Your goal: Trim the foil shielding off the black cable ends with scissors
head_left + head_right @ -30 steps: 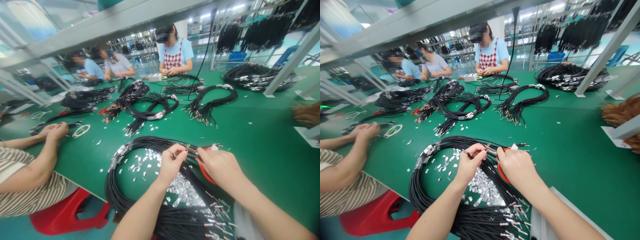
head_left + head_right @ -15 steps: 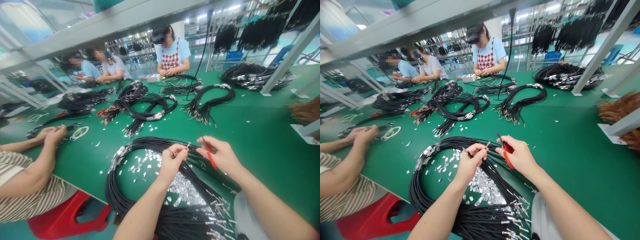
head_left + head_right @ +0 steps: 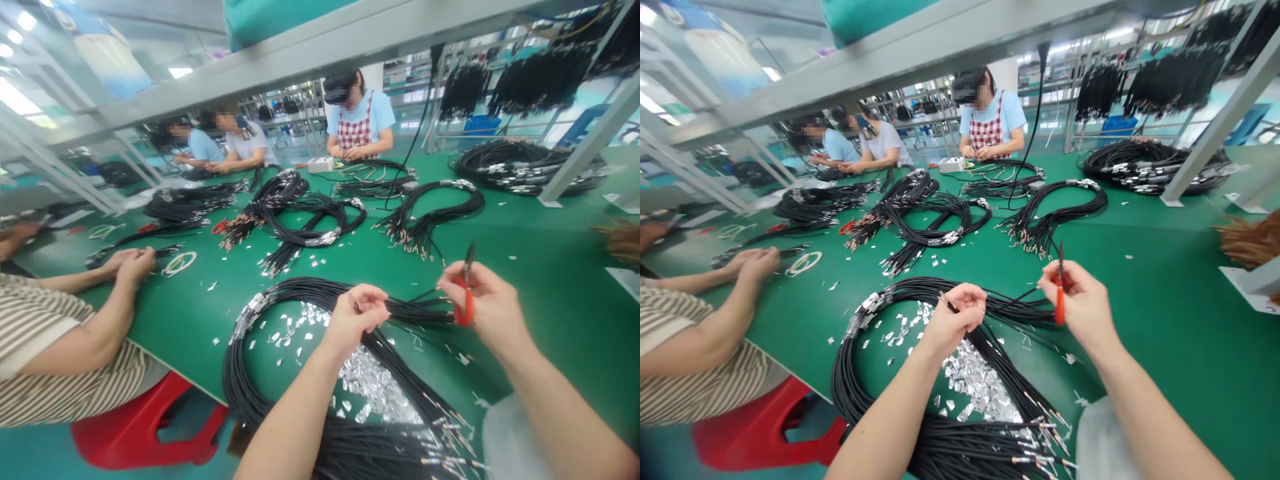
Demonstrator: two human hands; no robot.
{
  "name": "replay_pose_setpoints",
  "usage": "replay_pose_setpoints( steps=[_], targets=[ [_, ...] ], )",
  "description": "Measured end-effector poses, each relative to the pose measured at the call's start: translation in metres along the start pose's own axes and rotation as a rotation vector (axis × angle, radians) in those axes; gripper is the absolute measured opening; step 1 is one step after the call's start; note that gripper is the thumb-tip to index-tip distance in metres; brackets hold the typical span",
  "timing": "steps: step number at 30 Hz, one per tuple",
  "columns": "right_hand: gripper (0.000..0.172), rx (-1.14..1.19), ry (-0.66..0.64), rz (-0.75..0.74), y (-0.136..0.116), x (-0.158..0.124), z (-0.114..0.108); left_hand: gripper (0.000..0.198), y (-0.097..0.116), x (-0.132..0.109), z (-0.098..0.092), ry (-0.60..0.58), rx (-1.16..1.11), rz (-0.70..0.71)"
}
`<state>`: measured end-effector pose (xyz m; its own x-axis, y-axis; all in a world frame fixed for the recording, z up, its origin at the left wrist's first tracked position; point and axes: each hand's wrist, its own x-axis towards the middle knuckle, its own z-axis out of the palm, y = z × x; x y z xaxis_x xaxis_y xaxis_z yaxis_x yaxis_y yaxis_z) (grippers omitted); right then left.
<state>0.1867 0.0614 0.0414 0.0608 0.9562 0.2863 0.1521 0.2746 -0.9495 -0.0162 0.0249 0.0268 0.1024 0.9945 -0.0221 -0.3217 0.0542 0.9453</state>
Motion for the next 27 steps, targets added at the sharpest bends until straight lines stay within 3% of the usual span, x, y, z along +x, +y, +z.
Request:
replay_pose_setpoints(
  steps=[2,6,9,12,14,17,24,27],
  targets=[
    [0.024,-0.124,-0.004,0.025,0.011,0.013,-0.016,0.031,0.004,0.003,-0.004,-0.050,-0.061,0.007],
    [0.032,-0.405,-0.179,0.122,0.026,0.030,-0.040,0.028,0.010,0.005,-0.008,-0.137,-0.117,-0.003],
    [0.029,-0.666,-0.042,0.017,0.011,0.023,-0.042,0.025,0.008,0.005,-0.007,-0.126,-0.108,-0.040],
    [0.023,-0.333,0.098,-0.054,-0.015,-0.001,-0.024,0.025,0.002,0.001,0.000,-0.108,-0.006,-0.058],
    [0.019,-0.075,0.043,-0.065,-0.027,-0.017,-0.003,0.027,-0.004,-0.002,0.006,-0.142,0.122,-0.075],
    [0.020,0.129,-0.133,-0.012,-0.028,-0.031,0.024,0.029,-0.010,-0.008,0.014,-0.179,0.302,-0.090],
    [0.019,0.236,-0.214,0.051,-0.015,-0.033,0.035,0.033,-0.013,-0.009,0.012,-0.201,0.457,-0.067],
    [0.019,0.270,-0.223,0.081,-0.009,-0.030,0.036,0.022,-0.014,-0.008,0.011,-0.145,0.411,-0.071]
  ],
)
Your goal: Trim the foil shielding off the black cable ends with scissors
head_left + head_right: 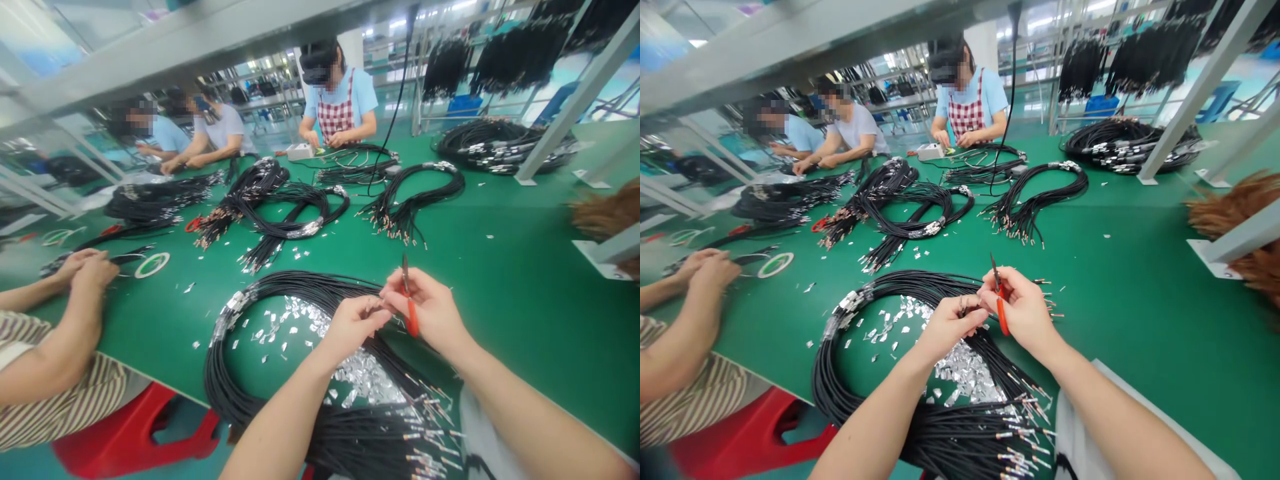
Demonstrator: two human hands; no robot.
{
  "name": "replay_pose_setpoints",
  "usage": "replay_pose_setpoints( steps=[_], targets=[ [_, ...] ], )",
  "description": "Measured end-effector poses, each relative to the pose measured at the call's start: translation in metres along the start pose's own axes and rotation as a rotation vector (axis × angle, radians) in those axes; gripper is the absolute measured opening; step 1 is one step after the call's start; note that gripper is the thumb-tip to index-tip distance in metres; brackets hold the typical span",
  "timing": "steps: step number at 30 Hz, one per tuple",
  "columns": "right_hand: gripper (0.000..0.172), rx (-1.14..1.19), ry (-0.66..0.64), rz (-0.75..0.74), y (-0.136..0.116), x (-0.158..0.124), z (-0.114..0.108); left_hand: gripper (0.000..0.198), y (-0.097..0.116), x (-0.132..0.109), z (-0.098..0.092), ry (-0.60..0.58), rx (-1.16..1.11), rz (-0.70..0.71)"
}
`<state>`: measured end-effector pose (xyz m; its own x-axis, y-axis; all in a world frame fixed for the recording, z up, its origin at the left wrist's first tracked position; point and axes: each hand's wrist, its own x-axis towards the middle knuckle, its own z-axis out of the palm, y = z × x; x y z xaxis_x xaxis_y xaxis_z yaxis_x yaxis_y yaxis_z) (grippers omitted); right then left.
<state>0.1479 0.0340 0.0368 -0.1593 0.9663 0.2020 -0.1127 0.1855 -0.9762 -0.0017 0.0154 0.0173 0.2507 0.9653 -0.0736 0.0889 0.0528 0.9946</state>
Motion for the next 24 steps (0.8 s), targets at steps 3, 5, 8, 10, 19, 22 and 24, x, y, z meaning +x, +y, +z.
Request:
replay_pose_setpoints(
  steps=[3,5,8,10,19,22,24],
  targets=[
    [0.023,0.064,0.059,0.006,0.0062,0.0040,-0.0008,0.019,0.0000,-0.0016,0.0027,0.151,-0.046,0.029],
    [0.024,0.088,0.076,0.009,0.0082,0.0050,-0.0009,0.016,0.0009,-0.0038,0.0054,0.220,-0.003,0.067],
    [0.020,0.052,0.040,0.002,0.0077,0.0041,-0.0003,0.018,0.0016,-0.0066,0.0085,0.277,0.056,0.114],
    [0.017,0.015,0.006,-0.023,0.0065,0.0028,0.0001,0.021,0.0007,-0.0066,0.0090,0.265,0.026,0.102],
    [0.020,0.019,0.025,0.003,0.0066,0.0018,0.0010,0.028,-0.0038,-0.0001,0.0083,0.146,-0.048,0.023],
    [0.024,0.014,0.079,0.036,0.0074,0.0024,0.0016,0.020,-0.0052,-0.0017,0.0096,0.208,0.018,0.046],
    [0.023,-0.020,0.081,0.042,0.0070,0.0022,0.0016,0.014,-0.0060,-0.0027,0.0103,0.239,0.078,0.061]
  ],
)
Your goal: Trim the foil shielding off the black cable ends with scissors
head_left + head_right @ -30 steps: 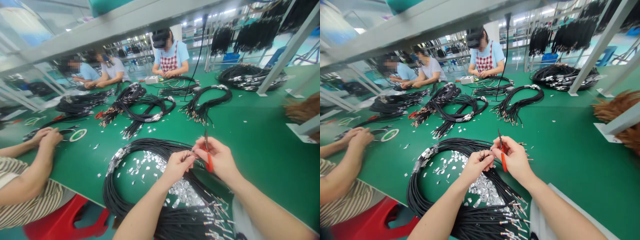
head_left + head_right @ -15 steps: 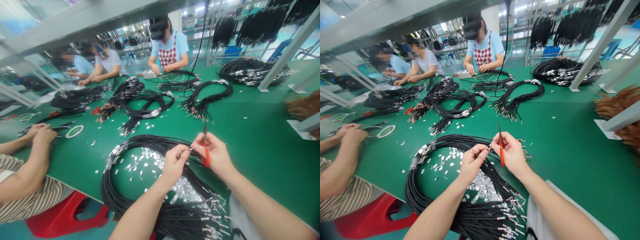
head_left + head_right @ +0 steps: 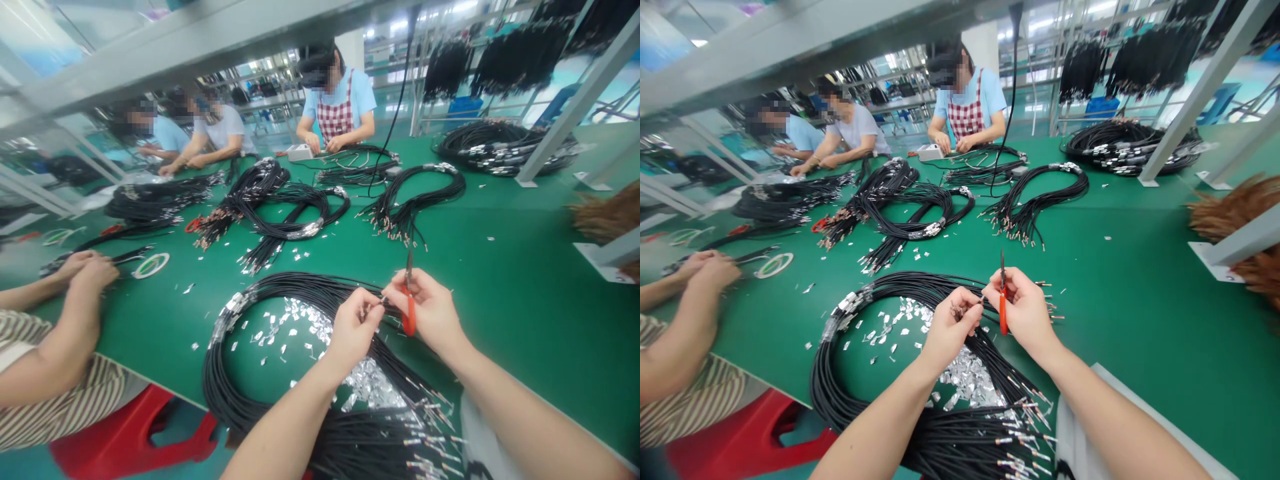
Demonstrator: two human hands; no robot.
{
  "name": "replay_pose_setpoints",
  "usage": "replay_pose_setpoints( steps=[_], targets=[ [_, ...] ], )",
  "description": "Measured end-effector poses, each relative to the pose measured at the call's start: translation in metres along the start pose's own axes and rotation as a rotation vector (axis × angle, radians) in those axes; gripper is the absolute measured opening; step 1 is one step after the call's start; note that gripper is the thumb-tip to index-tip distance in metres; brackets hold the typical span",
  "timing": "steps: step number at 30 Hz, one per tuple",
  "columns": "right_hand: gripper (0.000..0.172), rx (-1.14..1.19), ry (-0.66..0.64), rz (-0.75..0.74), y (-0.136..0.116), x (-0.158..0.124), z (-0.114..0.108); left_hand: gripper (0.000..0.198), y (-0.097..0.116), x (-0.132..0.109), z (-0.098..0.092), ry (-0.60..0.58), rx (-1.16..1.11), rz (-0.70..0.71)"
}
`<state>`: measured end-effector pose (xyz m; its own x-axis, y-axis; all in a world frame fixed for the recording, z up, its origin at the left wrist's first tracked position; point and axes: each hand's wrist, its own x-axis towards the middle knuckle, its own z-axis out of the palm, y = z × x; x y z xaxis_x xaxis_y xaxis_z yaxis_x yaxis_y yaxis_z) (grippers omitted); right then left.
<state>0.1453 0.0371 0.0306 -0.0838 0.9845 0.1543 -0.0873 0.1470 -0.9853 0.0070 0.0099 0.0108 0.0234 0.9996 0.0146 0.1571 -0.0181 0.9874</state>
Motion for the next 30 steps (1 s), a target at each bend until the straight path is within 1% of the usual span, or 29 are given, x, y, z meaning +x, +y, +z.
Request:
replay_pose_setpoints(
  steps=[3,5,7,9,11,15,17,21,23,25,28,30],
  targets=[
    [0.020,-0.023,-0.050,0.004,-0.001,0.000,-0.001,0.011,0.001,0.000,0.000,0.013,0.050,0.014],
    [0.018,0.037,-0.099,0.014,-0.001,0.000,-0.002,0.012,0.002,0.000,0.000,0.011,0.038,-0.002],
    [0.016,0.097,-0.128,-0.001,-0.001,0.001,-0.003,0.015,0.004,0.001,-0.001,-0.008,-0.022,-0.040],
    [0.013,0.089,-0.125,-0.048,0.000,0.001,-0.003,0.019,0.005,0.002,-0.001,-0.041,-0.105,-0.076],
    [0.010,0.031,-0.103,-0.112,0.001,0.000,-0.001,0.023,0.005,0.003,-0.002,-0.071,-0.171,-0.093],
    [0.007,-0.067,-0.077,-0.221,0.002,-0.001,0.001,0.026,0.005,0.005,-0.004,-0.111,-0.239,-0.105],
    [0.007,-0.065,-0.079,-0.231,0.003,-0.001,0.001,0.025,0.005,0.006,-0.006,-0.131,-0.283,-0.100],
    [0.008,-0.021,-0.075,-0.198,0.003,0.000,0.000,0.023,0.007,0.009,-0.011,-0.177,-0.326,-0.091],
    [0.009,-0.020,-0.077,-0.163,0.003,0.001,0.001,0.021,0.008,0.009,-0.012,-0.193,-0.310,-0.101],
    [0.012,-0.023,-0.087,-0.127,0.001,0.001,0.001,0.019,0.010,0.008,-0.011,-0.183,-0.264,-0.112],
    [0.015,-0.075,-0.108,-0.072,-0.002,0.001,-0.001,0.014,0.009,0.005,-0.007,-0.113,-0.115,-0.086],
    [0.014,-0.154,-0.124,-0.051,-0.005,0.000,-0.003,0.010,0.007,0.002,-0.005,-0.057,0.003,-0.038]
  ],
)
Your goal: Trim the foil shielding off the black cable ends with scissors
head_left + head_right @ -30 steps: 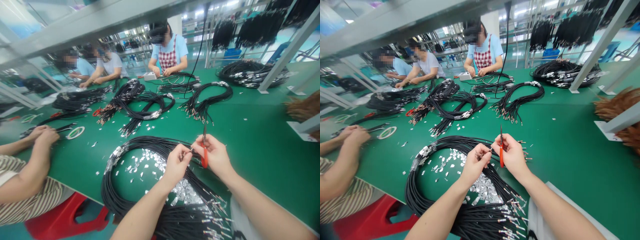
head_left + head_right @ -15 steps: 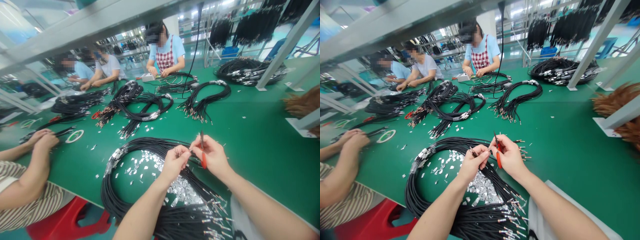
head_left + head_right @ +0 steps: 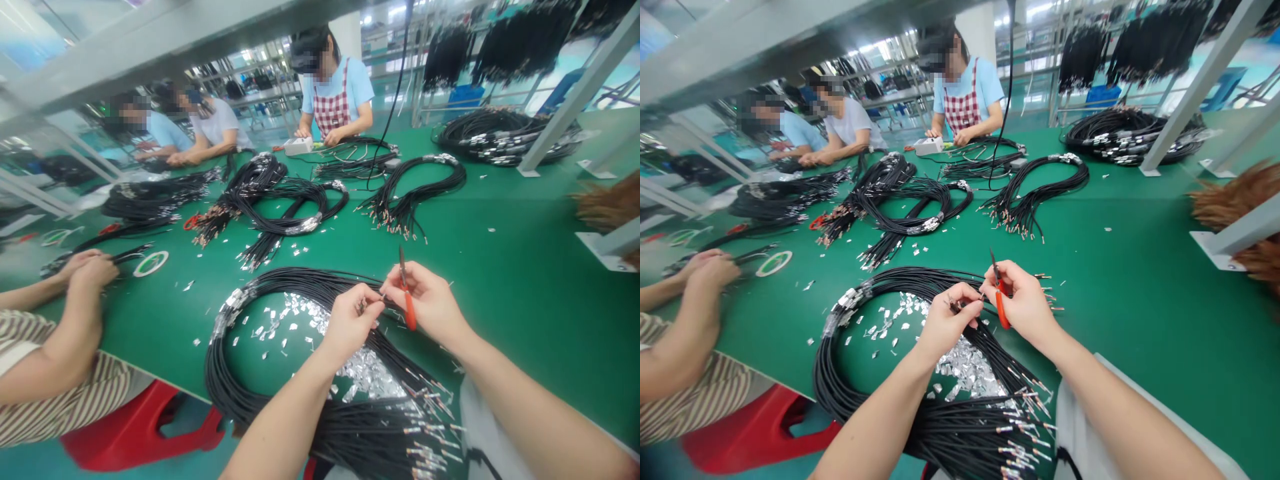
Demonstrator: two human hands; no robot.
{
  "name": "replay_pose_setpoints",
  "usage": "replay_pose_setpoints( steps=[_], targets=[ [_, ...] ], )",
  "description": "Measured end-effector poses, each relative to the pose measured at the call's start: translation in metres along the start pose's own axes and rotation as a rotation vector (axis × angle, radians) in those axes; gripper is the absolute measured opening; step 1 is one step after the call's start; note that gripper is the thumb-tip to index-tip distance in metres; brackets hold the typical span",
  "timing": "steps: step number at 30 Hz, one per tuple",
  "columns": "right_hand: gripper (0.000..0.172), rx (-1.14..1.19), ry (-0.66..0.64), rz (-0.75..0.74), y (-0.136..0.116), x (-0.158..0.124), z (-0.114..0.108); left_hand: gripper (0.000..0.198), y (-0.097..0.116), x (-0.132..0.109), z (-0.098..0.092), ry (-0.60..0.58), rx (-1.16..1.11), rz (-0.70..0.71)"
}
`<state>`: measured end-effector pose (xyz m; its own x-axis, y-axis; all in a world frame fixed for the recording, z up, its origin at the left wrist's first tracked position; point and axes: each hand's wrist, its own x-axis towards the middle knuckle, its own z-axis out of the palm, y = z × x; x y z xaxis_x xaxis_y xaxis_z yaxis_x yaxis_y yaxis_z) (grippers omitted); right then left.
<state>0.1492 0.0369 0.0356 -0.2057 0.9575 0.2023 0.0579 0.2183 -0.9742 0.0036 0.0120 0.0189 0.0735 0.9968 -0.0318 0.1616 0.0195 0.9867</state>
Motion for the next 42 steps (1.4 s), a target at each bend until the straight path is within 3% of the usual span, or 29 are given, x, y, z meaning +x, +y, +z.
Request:
replay_pose_setpoints(
  steps=[5,10,18,21,26,29,42],
  targets=[
    [0.003,-0.165,-0.020,-0.054,-0.001,-0.002,-0.004,0.008,-0.003,0.000,0.004,0.110,0.130,0.084],
    [0.012,0.099,0.032,-0.041,0.004,0.000,0.003,0.020,-0.001,0.004,0.002,0.029,-0.138,-0.077],
    [0.018,0.188,0.055,-0.041,0.012,0.002,0.010,0.026,-0.002,0.005,-0.002,-0.031,-0.313,-0.087],
    [0.019,0.004,0.034,-0.042,0.012,0.004,0.002,0.023,-0.003,0.005,-0.003,0.005,-0.331,-0.067],
    [0.023,-0.596,-0.194,-0.113,0.002,0.004,-0.014,0.017,-0.001,0.003,-0.007,0.196,-0.374,0.034],
    [0.024,-0.818,-0.257,-0.149,-0.004,0.001,-0.013,0.016,0.001,0.001,-0.007,0.223,-0.371,0.045],
    [0.026,-1.058,-0.222,-0.224,-0.007,-0.006,-0.007,0.015,-0.005,0.001,-0.004,0.258,-0.309,0.068]
  ],
)
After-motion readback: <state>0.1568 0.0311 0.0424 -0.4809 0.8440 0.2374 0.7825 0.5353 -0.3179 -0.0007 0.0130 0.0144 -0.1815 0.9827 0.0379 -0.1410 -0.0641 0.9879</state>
